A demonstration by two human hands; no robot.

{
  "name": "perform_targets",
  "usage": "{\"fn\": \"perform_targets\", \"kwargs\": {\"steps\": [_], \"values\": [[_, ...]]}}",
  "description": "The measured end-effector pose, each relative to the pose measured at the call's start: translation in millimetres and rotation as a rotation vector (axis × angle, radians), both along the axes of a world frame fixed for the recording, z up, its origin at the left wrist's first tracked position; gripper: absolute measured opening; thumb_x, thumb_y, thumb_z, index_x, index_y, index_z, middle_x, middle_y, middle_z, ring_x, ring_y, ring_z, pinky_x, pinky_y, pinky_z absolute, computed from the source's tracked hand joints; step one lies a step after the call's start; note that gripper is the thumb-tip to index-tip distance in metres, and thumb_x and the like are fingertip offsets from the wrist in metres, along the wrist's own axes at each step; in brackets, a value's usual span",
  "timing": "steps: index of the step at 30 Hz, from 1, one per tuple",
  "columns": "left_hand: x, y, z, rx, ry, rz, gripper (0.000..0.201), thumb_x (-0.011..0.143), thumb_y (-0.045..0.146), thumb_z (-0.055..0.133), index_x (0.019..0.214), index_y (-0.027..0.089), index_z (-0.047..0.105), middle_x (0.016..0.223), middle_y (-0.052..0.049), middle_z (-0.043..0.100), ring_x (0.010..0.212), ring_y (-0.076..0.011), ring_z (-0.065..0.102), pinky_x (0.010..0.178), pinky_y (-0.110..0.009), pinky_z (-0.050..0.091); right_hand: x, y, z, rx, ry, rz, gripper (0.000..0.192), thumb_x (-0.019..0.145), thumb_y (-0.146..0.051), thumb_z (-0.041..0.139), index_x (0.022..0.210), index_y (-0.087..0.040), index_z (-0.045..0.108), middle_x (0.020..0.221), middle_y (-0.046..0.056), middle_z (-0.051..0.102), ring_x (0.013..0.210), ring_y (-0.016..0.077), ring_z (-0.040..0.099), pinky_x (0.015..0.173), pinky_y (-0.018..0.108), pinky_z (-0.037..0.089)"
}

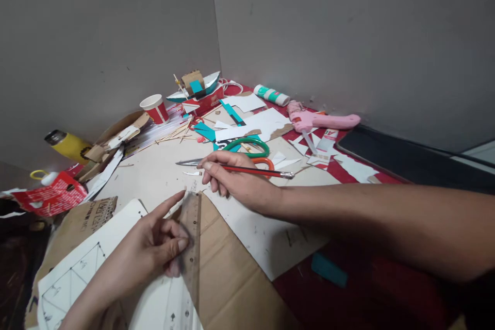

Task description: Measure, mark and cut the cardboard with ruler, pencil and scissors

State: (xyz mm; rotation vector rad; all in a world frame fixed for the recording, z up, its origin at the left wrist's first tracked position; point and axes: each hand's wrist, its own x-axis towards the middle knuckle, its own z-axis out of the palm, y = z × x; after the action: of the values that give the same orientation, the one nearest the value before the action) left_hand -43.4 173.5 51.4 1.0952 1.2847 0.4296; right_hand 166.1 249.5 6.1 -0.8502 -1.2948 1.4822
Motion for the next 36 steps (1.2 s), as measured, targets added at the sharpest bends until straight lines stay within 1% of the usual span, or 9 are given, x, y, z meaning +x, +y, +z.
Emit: {"fn": "perform_targets", "kwargs": {"steps": [10,14,20,22,24,27,29,33,36], "values": [[12.4,1.9,-0.7,0.039,0.049,0.045,0.107,0.073,0.049,0.080,0.157,0.020,0.020,0.074,0.004,0.062,0.050,-0.0116,0.057,0.051,-0.026,0.043,1.3,-1.4,2.0,0.006,0.027,0.017,0.015,0.090,-0.028,0.057,0.079,-0.017,0.058,0.072,-0.001,0.065,0.050,0.0054,0.052,0.041,0.015,0.038],[14.8,0.1,-5.3,0.092,0.143,0.063,0.105,0.075,0.049,0.078,0.157,0.017,0.021,0.066,0.006,0.059,0.048,-0.0130,0.057,0.050,-0.026,0.041,0.8,-1.6,1.6,0.020,0.024,0.019,0.016,0.090,-0.027,0.057,0.078,-0.017,0.059,0.070,-0.001,0.064,0.050,0.0052,0.051,0.041,0.015,0.038],[11.8,1.3,-7.0,0.184,0.246,0.081,0.089,0.081,0.052,0.071,0.152,0.013,0.034,0.056,0.009,0.053,0.044,-0.0112,0.049,0.047,-0.024,0.036,1.1,-1.6,1.9,0.019,0.023,0.031,0.015,0.090,-0.026,0.055,0.078,-0.017,0.058,0.071,-0.001,0.064,0.051,0.0055,0.052,0.041,0.015,0.038],[9.2,1.3,-4.9,0.253,0.258,0.141,0.075,0.080,0.051,0.072,0.141,0.013,0.049,0.054,0.009,0.052,0.046,-0.0107,0.048,0.048,-0.023,0.037,1.3,-1.2,0.8,0.027,0.023,0.016,0.016,0.091,-0.027,0.055,0.079,-0.017,0.058,0.071,-0.001,0.065,0.050,0.0057,0.052,0.041,0.015,0.038],[8.1,-1.0,-1.5,0.376,0.320,0.217,0.053,0.082,0.049,0.071,0.121,0.015,0.064,0.054,0.007,0.053,0.048,-0.0106,0.047,0.050,-0.023,0.038,1.5,-1.0,-0.4,0.032,0.025,0.001,0.019,0.093,-0.032,0.054,0.083,-0.017,0.060,0.071,0.000,0.066,0.049,0.0061,0.053,0.040,0.015,0.038],[12.2,-9.1,4.8,0.543,0.459,0.299,0.034,0.083,0.045,0.070,0.104,0.018,0.071,0.055,0.004,0.057,0.049,-0.0118,0.049,0.050,-0.024,0.039,1.9,-2.8,-0.7,-0.006,0.016,0.018,0.025,0.096,-0.039,0.051,0.091,-0.017,0.062,0.072,0.001,0.069,0.048,0.0066,0.056,0.039,0.015,0.038],[16.9,-14.8,8.1,0.571,0.484,0.330,0.034,0.083,0.045,0.070,0.104,0.019,0.072,0.054,0.004,0.056,0.049,-0.0123,0.049,0.049,-0.025,0.039,2.1,-5.5,0.5,-0.030,-0.002,0.069,0.029,0.096,-0.042,0.052,0.089,-0.016,0.063,0.073,0.002,0.070,0.048,0.0062,0.057,0.040,0.014,0.039],[22.8,-19.1,9.9,0.507,0.360,0.285,0.039,0.084,0.048,0.068,0.107,0.017,0.071,0.054,0.004,0.054,0.046,-0.0109,0.045,0.045,-0.023,0.036,1.6,-10.4,3.5,-0.012,0.036,0.169,0.028,0.091,-0.044,0.063,0.089,-0.016,0.064,0.082,0.003,0.071,0.057,0.0068,0.060,0.043,0.013,0.043],[25.2,-18.3,9.1,0.490,0.315,0.229,0.035,0.086,0.046,0.065,0.103,0.016,0.071,0.056,0.004,0.053,0.048,-0.0101,0.043,0.046,-0.023,0.035,0.2,-10.1,5.1,-0.129,0.092,0.250,0.028,0.081,-0.041,0.074,0.092,-0.017,0.063,0.076,0.001,0.070,0.055,0.0078,0.060,0.041,0.014,0.044]]}}
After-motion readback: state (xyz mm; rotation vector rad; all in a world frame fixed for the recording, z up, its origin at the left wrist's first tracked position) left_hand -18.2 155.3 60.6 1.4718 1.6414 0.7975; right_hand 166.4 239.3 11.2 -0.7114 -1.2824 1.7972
